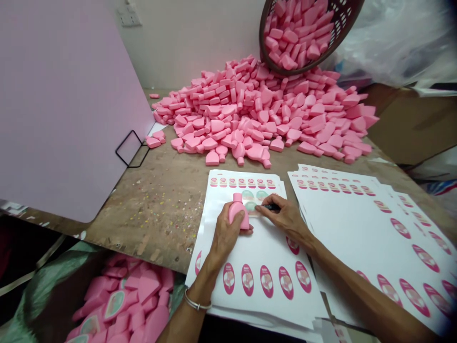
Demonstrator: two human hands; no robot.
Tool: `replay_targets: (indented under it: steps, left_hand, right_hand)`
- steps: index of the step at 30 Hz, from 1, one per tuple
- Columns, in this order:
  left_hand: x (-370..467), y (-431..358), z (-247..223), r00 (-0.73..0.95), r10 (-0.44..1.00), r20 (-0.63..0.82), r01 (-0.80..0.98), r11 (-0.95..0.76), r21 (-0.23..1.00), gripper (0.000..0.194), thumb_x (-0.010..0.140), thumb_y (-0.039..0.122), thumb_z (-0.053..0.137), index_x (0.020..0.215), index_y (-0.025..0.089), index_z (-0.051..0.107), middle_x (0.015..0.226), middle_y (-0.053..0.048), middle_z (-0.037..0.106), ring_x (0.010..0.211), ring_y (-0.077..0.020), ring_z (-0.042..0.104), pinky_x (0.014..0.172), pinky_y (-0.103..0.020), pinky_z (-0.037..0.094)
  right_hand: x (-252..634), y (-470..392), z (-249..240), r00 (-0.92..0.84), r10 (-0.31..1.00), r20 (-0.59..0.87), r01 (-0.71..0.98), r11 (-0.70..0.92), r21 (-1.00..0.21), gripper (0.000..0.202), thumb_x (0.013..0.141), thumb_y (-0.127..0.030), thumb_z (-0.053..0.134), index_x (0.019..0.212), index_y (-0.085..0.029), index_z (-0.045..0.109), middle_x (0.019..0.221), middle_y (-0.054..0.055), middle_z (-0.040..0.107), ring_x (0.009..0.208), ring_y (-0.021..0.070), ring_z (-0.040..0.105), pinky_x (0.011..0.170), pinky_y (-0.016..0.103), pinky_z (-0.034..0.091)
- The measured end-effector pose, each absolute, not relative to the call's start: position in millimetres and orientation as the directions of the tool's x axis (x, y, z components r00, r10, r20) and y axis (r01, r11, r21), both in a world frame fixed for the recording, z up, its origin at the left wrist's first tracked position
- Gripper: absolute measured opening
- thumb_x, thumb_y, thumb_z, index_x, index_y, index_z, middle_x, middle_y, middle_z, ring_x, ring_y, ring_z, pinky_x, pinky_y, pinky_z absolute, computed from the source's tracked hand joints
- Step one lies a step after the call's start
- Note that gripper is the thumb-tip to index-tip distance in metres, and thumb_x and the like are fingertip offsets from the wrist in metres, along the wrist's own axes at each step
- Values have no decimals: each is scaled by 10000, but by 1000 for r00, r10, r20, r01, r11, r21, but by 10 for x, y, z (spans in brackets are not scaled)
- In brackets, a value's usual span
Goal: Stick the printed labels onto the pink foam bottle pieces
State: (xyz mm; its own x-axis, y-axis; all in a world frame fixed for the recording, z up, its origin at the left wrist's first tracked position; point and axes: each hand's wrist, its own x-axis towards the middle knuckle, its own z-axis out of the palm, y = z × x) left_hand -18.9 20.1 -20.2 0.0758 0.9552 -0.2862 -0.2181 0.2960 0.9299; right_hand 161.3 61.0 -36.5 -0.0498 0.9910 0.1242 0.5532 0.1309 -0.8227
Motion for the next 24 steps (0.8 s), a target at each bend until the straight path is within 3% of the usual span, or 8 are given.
replay_targets:
  steps: [4,10,14,24]
  left_hand:
    - [-206,183,-226,69,969,-238,-322,248,914,411,819,461,588,1085,152,537,789,-26,594,638,-154,653,603,-306,586]
    - [-232,114,-115,111,945,-307,-556,316,769,613,838,652,428,1015,98,619,842,-105,666,683,-191,662,584,-323,587]
    - [-255,67,-23,128,944,-304,-582,320,748,612,857,638,411,1113,118,609,924,-109,692,712,-186,674,609,-311,592]
    - [-285,54,-28,129,949,-289,-617,305,725,539,904,568,383,1111,127,611,923,-97,694,705,-175,674,601,-312,599]
  right_hand:
    - [1615,541,-100,55,995,84,415,54,-908,336,742,-525,654,714,-195,599,640,-1,592,572,137,543,519,279,452]
    - [1353,286,121,-68,962,264,507,261,-822,251,788,-442,647,909,-236,723,827,44,709,712,182,606,613,317,483]
    - [1195,212,134,-148,922,357,502,381,-776,175,816,-382,637,901,-251,717,817,37,712,694,177,581,656,353,482]
    - [1136,212,114,-192,884,426,553,456,-697,129,832,-338,630,886,-245,703,736,18,682,633,159,544,635,349,458]
